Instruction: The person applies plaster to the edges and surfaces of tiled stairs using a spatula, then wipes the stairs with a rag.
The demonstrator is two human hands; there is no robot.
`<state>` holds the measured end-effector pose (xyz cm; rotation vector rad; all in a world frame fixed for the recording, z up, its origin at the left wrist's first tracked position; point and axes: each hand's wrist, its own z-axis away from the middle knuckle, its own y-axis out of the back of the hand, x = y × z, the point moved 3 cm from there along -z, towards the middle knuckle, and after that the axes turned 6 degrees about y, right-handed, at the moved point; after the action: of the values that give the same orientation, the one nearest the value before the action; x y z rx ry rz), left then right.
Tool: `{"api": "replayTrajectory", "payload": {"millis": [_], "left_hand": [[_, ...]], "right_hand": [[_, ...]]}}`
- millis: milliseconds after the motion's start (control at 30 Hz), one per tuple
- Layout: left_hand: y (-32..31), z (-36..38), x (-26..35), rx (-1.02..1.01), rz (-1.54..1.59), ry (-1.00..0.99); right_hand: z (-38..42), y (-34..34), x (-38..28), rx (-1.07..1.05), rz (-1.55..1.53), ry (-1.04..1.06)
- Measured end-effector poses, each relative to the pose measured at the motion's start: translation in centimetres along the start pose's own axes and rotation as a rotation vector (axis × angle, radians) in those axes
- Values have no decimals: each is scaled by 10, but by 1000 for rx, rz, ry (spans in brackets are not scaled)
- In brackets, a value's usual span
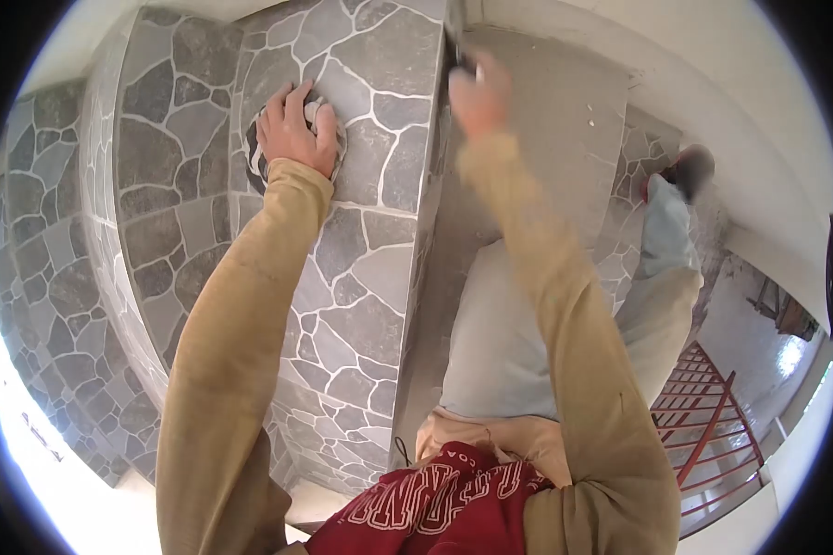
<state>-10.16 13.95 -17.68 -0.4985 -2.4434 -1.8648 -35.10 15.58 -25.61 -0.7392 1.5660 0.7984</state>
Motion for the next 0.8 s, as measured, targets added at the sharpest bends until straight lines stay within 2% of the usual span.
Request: {"api": "replayTrajectory", "payload": {"millis": [33,67,133,200,267,300,367,400,433,500,567,633,700,767,800], "left_hand": [[-1,1,1,-4,-2,-14],[1,3,0,-14,-9,-1],[0,-3,4,-6,6,-9],[0,0,0,-18,34,-3],[-1,-5,1,-11,12,-16],[-1,-6,3,-8,22,-3],[2,-1,3,-10,25,-4],[0,-2,3,-15,22,-21],[-1,-3,2,0,30,-23],[0,2,0,8,39,-30],[-2,-1,2,22,11,-18],[-2,-3,4,33,25,-17],[0,3,2,20,20,-12],[0,2,3,35,28,-18],[-1,3,4,17,25,-24]], "right_hand": [[-28,-3,2,-1,6,49],[-20,-2,6,14,2,44],[10,3,1,1,103,245],[95,20,-6,-95,-72,212],[144,44,-47,-288,-60,-61],[128,34,-38,-285,-74,-59],[61,8,-3,-59,34,79],[14,-7,15,49,-12,125],[-36,-16,24,57,-33,188],[-74,-22,31,58,-1,242],[-34,-13,18,36,72,315],[61,14,-10,-86,39,321],[151,55,-30,-311,-163,95],[196,92,-31,-513,-114,-132],[198,100,-26,-505,-117,-149]]}}
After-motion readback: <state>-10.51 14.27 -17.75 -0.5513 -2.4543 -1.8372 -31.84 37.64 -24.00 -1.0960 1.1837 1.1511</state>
